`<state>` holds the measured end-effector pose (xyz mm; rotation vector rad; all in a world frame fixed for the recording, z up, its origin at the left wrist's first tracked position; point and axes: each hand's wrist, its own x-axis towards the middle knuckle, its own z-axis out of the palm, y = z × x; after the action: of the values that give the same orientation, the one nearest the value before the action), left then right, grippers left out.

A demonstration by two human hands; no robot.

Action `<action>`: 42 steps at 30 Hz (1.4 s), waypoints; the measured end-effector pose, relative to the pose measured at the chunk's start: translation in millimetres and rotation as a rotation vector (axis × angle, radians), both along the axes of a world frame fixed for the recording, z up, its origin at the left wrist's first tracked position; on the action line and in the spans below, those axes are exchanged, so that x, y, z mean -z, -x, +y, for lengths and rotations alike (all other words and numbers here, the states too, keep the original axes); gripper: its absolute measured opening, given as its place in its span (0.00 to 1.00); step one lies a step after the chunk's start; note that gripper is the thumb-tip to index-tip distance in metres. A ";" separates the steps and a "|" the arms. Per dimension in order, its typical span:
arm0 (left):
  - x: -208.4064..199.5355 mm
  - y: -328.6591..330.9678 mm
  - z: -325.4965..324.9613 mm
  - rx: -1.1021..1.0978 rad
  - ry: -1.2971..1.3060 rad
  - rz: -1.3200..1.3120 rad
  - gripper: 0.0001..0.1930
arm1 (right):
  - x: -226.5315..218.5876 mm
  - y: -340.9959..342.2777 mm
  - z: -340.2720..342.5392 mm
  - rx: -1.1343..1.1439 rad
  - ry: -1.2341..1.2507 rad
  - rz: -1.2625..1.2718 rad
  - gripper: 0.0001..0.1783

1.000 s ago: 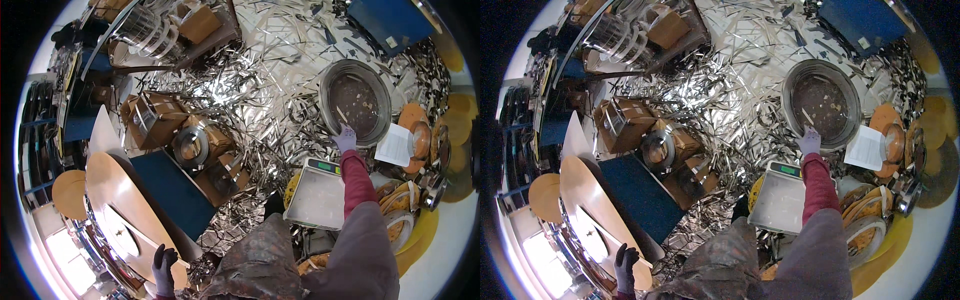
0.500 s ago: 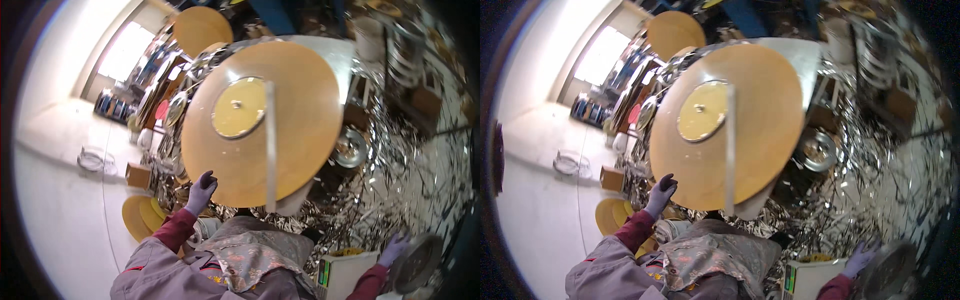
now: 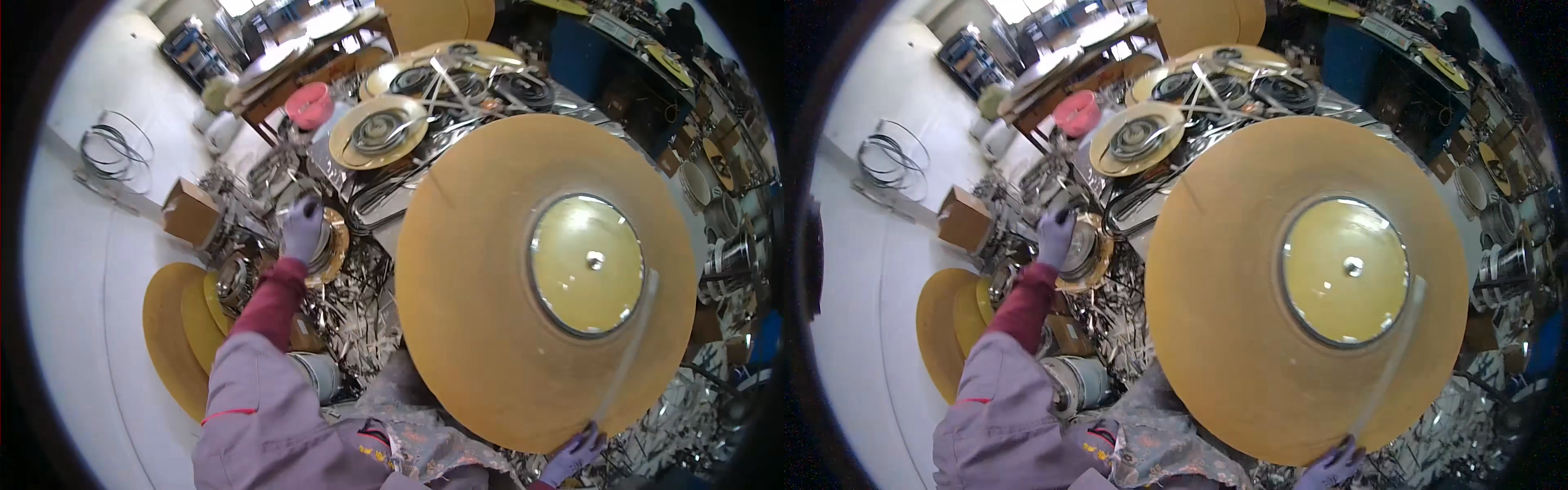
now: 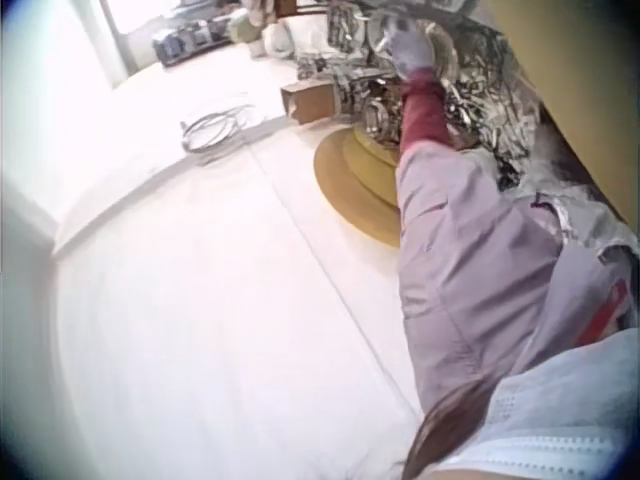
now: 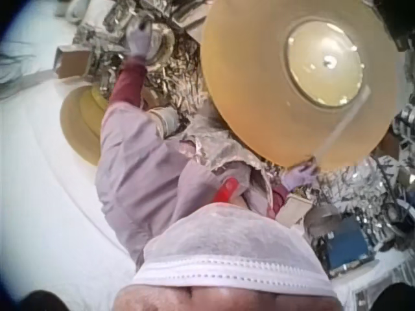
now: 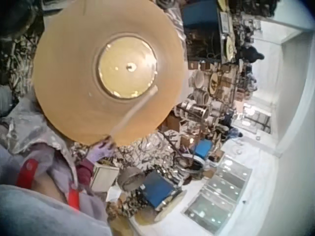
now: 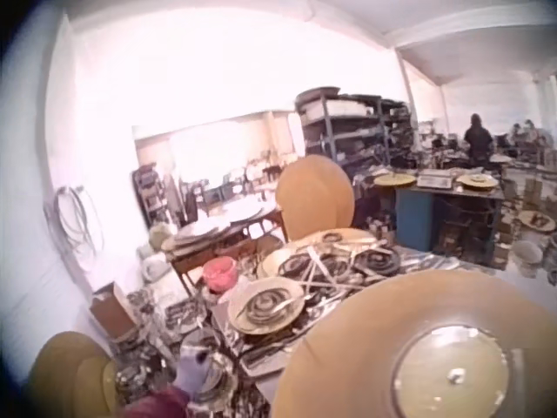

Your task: The person places a metal ring onto a yellow circular base and uses a metal bar to press it into place. They then pick up a smaller yellow disc from a pink bucket and place it onto the base, using the metal bar to secure it. The person continues to handle various metal rings and discs, arranging them on the base.

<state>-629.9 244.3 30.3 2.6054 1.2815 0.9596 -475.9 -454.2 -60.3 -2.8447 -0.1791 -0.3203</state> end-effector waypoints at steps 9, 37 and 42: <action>11.4 -104.5 118.6 0.294 -0.027 0.384 0.15 | -132.5 39.8 131.1 0.519 -0.571 0.144 0.22; -34.5 -140.2 418.0 -0.260 -0.262 0.561 0.19 | -117.3 -48.9 617.6 -0.692 -0.138 0.619 0.33; 23.4 -181.6 329.8 0.308 0.506 0.414 0.25 | -146.6 -68.9 567.4 -0.291 -0.778 0.665 0.23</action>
<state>-448.3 574.1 6.9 2.5345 0.9701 0.0299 -407.0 113.2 86.3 -1.9749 -0.2524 0.5093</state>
